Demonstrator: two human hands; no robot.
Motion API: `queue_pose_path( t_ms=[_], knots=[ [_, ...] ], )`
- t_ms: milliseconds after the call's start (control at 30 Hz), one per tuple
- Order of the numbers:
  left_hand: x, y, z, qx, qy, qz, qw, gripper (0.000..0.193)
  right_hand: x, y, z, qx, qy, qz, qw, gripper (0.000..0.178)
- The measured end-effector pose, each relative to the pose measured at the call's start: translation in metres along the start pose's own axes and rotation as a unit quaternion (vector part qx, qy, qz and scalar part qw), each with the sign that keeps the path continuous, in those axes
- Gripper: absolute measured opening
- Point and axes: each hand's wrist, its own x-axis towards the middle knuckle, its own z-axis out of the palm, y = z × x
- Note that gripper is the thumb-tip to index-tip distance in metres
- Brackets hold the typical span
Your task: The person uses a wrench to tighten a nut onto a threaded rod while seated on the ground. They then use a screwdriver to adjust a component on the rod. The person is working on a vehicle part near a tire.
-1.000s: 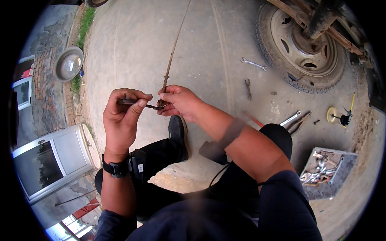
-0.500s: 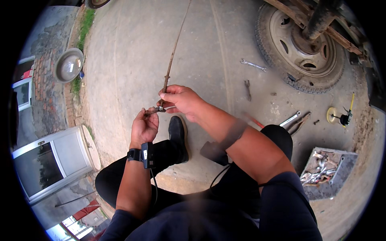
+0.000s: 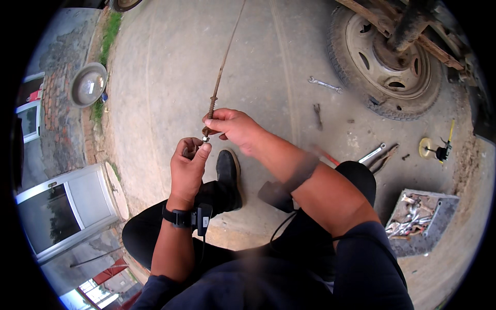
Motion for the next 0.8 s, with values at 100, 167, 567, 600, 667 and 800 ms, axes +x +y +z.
queue_pose_path(
  t_ms=[100,167,567,600,667,800],
  knots=[
    [0.004,-0.004,0.016,0.192,0.07,0.121,0.971,0.04,0.004,0.005,-0.001,0.016,-0.005,-0.002,1.0,0.027],
    [0.007,-0.004,0.018,0.25,0.105,0.158,0.95,0.034,0.005,0.007,0.002,0.018,0.003,0.001,1.0,0.025],
    [0.015,-0.01,0.022,0.248,0.095,0.186,0.946,0.022,0.01,0.011,0.001,0.016,0.001,-0.011,1.0,0.023],
    [0.015,-0.008,0.025,0.215,0.085,0.144,0.962,0.023,0.011,0.012,0.0,0.017,0.003,-0.016,1.0,0.023],
    [0.012,-0.004,0.032,0.113,0.073,0.08,0.988,0.026,0.015,0.016,-0.001,0.019,0.005,-0.025,1.0,0.023],
    [0.01,-0.004,0.034,-0.053,0.052,-0.051,0.996,0.025,0.019,0.021,0.001,0.034,0.018,-0.033,0.999,0.019]
  ],
)
